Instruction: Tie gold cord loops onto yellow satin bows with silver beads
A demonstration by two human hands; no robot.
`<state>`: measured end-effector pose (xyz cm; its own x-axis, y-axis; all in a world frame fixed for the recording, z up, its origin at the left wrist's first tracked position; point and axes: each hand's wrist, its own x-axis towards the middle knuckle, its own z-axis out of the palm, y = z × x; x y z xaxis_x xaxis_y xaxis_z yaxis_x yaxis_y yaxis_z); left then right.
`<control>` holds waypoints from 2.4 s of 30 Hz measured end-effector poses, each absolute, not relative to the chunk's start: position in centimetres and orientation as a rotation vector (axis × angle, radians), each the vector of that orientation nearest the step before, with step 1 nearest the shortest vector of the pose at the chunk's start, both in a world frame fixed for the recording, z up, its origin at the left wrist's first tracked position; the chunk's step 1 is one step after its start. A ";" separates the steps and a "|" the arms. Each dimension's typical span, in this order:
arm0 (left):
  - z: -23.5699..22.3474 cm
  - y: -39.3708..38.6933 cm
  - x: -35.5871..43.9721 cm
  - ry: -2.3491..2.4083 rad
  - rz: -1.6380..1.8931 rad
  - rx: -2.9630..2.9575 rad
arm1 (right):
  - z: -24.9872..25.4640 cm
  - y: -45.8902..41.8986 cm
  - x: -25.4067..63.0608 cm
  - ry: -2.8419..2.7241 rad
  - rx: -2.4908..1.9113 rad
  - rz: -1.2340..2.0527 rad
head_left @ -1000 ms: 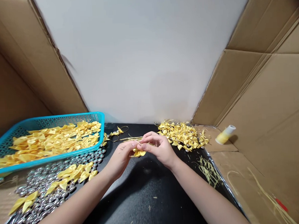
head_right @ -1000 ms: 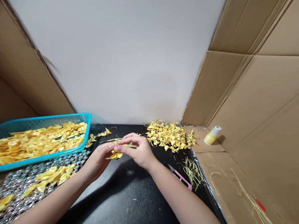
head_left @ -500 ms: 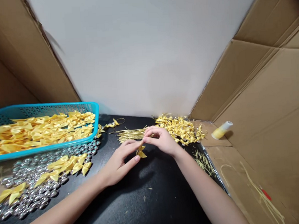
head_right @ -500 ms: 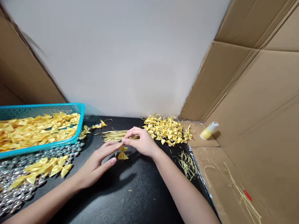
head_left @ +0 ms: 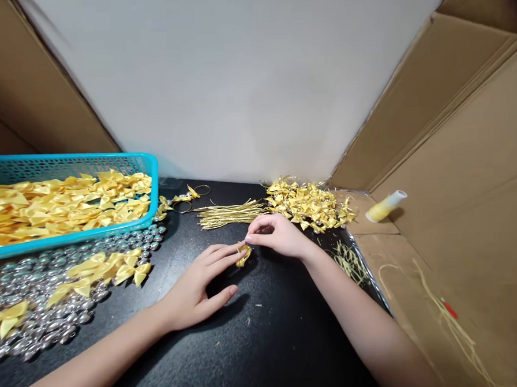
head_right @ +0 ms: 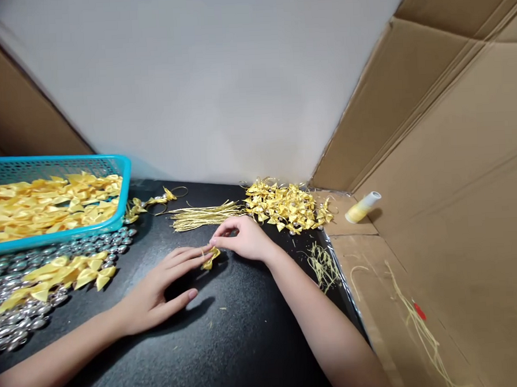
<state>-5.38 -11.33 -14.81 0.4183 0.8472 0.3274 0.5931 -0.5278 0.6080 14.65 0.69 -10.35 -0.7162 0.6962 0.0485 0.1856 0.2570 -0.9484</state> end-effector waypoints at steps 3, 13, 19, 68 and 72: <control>-15.0 -11.4 -5.4 1.240 0.850 2.291 | -10.4 0.6 14.7 -2.085 -0.832 1.421; -13.3 -11.2 -6.0 1.493 1.079 2.052 | -10.5 0.8 14.8 -2.091 -0.870 1.432; -12.0 -9.8 -5.1 1.557 1.079 2.021 | -10.1 0.6 15.0 -2.191 -0.760 1.408; -10.8 -6.8 -3.5 1.363 0.627 2.178 | -8.9 1.0 15.5 -2.204 -0.770 1.238; -10.7 -6.1 -3.1 1.335 0.573 2.013 | -9.2 0.9 15.3 -2.202 -0.768 1.219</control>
